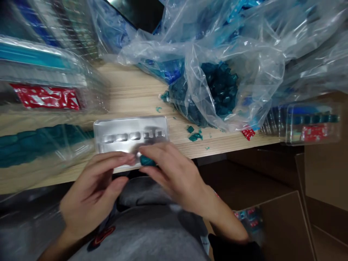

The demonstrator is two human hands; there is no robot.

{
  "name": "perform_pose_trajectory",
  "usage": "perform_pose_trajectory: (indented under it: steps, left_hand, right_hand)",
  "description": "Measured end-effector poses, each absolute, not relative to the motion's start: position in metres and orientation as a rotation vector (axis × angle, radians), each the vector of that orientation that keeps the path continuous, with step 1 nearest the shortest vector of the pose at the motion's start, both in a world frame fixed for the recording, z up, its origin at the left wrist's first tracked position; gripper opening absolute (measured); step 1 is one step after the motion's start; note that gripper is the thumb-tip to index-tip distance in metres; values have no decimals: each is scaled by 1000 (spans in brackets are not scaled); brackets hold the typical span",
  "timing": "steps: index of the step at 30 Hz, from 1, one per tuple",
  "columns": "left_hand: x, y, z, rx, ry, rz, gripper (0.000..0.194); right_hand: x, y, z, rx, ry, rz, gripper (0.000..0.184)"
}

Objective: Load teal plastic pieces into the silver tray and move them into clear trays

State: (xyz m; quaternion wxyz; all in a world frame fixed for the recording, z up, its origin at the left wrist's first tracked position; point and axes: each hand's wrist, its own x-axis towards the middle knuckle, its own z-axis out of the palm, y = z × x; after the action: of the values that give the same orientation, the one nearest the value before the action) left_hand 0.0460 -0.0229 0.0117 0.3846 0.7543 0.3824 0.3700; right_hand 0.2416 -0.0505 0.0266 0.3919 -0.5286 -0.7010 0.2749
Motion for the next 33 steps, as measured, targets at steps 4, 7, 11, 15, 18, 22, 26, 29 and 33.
perform_pose_trajectory:
  steps: [4, 7, 11, 15, 18, 22, 26, 29, 33]
  left_hand:
    - [60, -28, 14, 1771, 1006, 926, 32]
    - [58, -27, 16, 1770, 1002, 896, 31]
    - [60, -24, 21, 1780, 961, 874, 26]
    - [67, -23, 22, 1733, 996, 922, 23]
    - [71, -24, 20, 1665, 1035, 983, 14]
    - [74, -25, 15, 1544, 1008, 942, 9]
    - [71, -28, 6, 1623, 984, 897, 19]
    - [61, -27, -1, 1813, 1023, 963, 29]
    - [49, -21, -4, 2070, 1048, 947, 28]
  right_hand:
    - [236, -55, 35, -1296, -1865, 758, 49]
    - [236, -56, 36, -1295, -1822, 799, 51]
    - [235, -55, 32, -1265, -1695, 810, 55]
    - [231, -55, 26, -1270, -1524, 767, 41]
    - [225, -59, 19, -1281, -1504, 719, 32]
    - [217, -65, 9, -1223, -1331, 826, 34]
    - [228, -63, 5, -1274, -1207, 909, 37]
    - [252, -51, 4, -1456, -1428, 726, 42]
    - [276, -29, 7, -1557, -1877, 523, 36]
